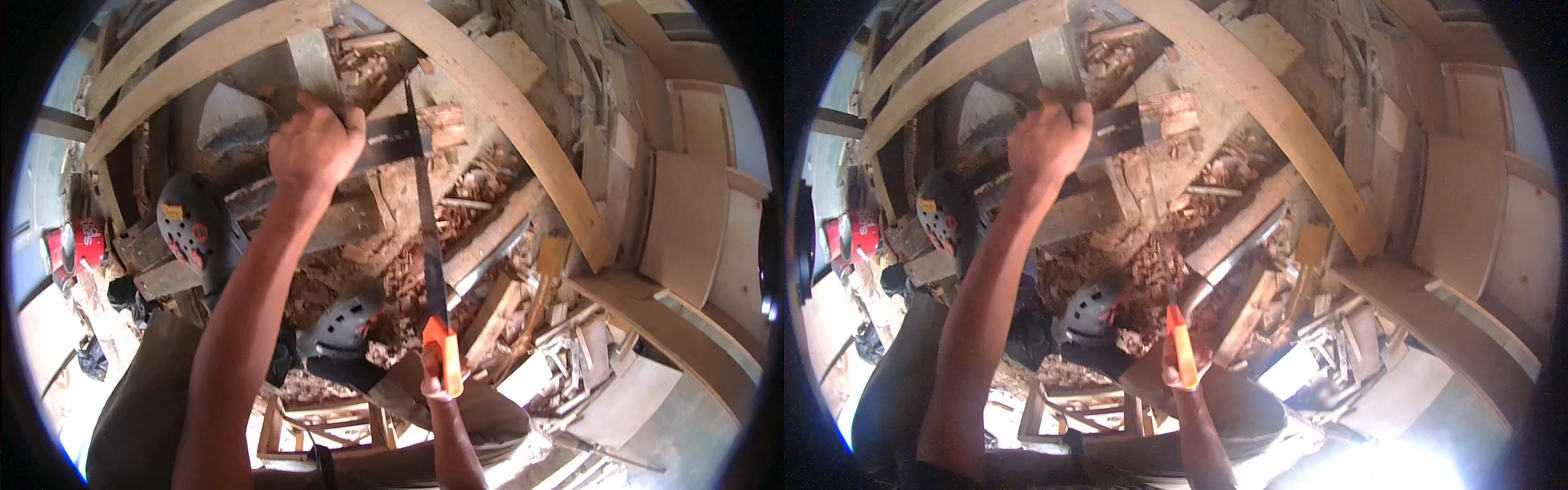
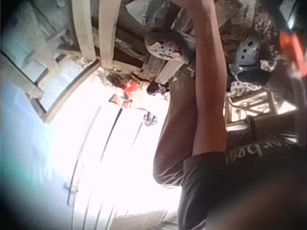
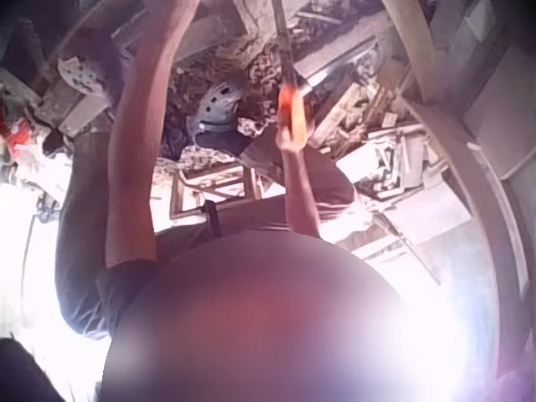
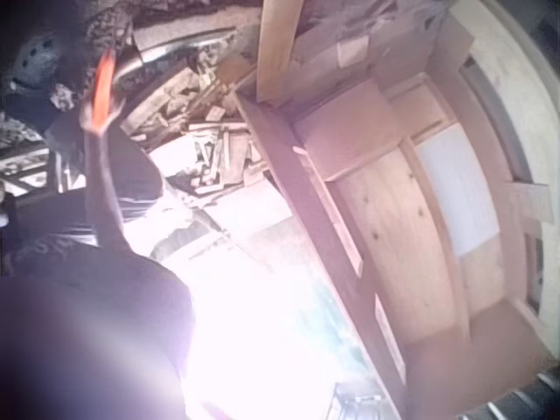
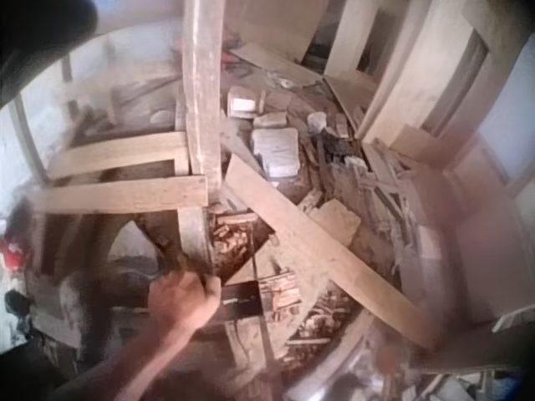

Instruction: The person sits on the floor and uses a hand saw to cut small wood pieces, then uses a metal file to smooth and shape the cut edges. The person repeatedly picks up pieces, files them, and places them back down.

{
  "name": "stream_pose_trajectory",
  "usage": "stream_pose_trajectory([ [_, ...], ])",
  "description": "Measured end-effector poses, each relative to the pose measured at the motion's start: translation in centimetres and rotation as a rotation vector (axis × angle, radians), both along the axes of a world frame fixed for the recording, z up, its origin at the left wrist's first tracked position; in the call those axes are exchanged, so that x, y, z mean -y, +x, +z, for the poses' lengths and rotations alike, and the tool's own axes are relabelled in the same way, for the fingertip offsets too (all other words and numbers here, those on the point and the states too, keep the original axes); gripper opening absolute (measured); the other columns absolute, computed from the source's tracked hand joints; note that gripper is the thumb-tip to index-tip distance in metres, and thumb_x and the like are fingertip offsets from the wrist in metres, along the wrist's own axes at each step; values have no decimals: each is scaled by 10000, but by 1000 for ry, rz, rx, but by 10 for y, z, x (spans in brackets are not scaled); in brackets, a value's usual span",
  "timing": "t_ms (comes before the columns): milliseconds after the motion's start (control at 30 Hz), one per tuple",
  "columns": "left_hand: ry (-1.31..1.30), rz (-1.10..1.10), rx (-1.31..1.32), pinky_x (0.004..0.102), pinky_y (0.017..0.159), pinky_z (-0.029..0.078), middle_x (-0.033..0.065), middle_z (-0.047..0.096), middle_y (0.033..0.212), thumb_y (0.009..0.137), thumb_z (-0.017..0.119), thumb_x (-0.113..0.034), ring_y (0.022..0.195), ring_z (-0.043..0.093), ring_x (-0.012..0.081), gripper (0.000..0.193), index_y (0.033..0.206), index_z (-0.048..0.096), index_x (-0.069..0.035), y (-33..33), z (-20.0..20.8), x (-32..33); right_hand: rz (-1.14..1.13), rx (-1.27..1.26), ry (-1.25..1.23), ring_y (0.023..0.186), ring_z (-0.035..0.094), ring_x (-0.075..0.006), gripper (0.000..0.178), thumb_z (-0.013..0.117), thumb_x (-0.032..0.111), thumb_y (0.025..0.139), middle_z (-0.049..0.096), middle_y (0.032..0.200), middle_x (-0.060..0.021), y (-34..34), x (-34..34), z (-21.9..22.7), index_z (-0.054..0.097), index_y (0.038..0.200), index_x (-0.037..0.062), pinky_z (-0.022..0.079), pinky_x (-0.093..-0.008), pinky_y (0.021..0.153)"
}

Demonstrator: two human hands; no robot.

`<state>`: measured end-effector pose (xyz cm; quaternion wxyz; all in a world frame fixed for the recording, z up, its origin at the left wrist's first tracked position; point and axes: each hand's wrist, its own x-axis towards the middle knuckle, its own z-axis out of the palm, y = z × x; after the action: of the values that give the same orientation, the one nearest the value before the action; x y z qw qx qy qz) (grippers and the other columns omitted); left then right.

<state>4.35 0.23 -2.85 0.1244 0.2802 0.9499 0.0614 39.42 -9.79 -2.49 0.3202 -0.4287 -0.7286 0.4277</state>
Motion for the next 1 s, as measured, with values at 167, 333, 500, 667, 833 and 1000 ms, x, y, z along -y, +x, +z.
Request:
stream_pose_trajectory([
  [167, 64, -42, -75, 454, 734, 603, 275, 712, 855, 930, 434, -466, 812, 730, 386, 752, 1294, 495, 189, -1, 3, 2, 79, -44, -111, 467, 533, -145, 60, 633, -3, 758, 549, 565, -32, -100, -88, -58, 604, 721, 36, 428, -292, 475],
  [333, 26, -33, -9, 455, 729, 605, 285, 707, 849, 930, 437, -451, 808, 729, 393, 726, 1267, 505, 189, -10, 7, -3, -41, 85, -48, 490, 571, -158, 53, 652, 103, 778, 605, 613, -52, -31, -23, -38, 660, 780, 51, 457, -299, 485],
  [500, 75, 27, -126, 459, 685, 609, 251, 714, 809, 915, 478, -448, 766, 730, 381, 682, 1187, 556, 173, -3, -2, -4, -100, -128, -183, 567, 638, -176, 267, 669, 295, 855, 671, 700, -82, 20, 8, -35, 704, 922, 39, 506, -297, 532],
  [667, 18, -7, 51, 447, 807, 589, 280, 711, 951, 934, 454, -466, 886, 724, 380, 709, 1220, 539, 176, -7, 12, -4, 160, -85, -252, 498, 489, -96, 113, 627, 52, 819, 513, 578, 4, -92, -94, -82, 583, 719, 27, 390, -289, 450],
  [833, -55, -8, 123, 448, 826, 590, 269, 713, 985, 950, 406, -470, 930, 720, 377, 749, 1295, 477, 191, -13, 16, -6, 39, -85, -107, 599, 577, -137, 114, 613, 61, 845, 606, 734, -67, -53, -43, -13, 615, 937, -6, 461, -293, 569],
  [1000, 72, 4, -13, 422, 673, 615, 256, 720, 840, 929, 461, -436, 763, 737, 362, 759, 1294, 465, 230, -5, 7, -3, 103, 43, 34, 739, 702, -205, 316, 615, 62, 882, 726, 914, -143, -43, -37, 10, 657, 1176, -46, 581, -326, 781],
])
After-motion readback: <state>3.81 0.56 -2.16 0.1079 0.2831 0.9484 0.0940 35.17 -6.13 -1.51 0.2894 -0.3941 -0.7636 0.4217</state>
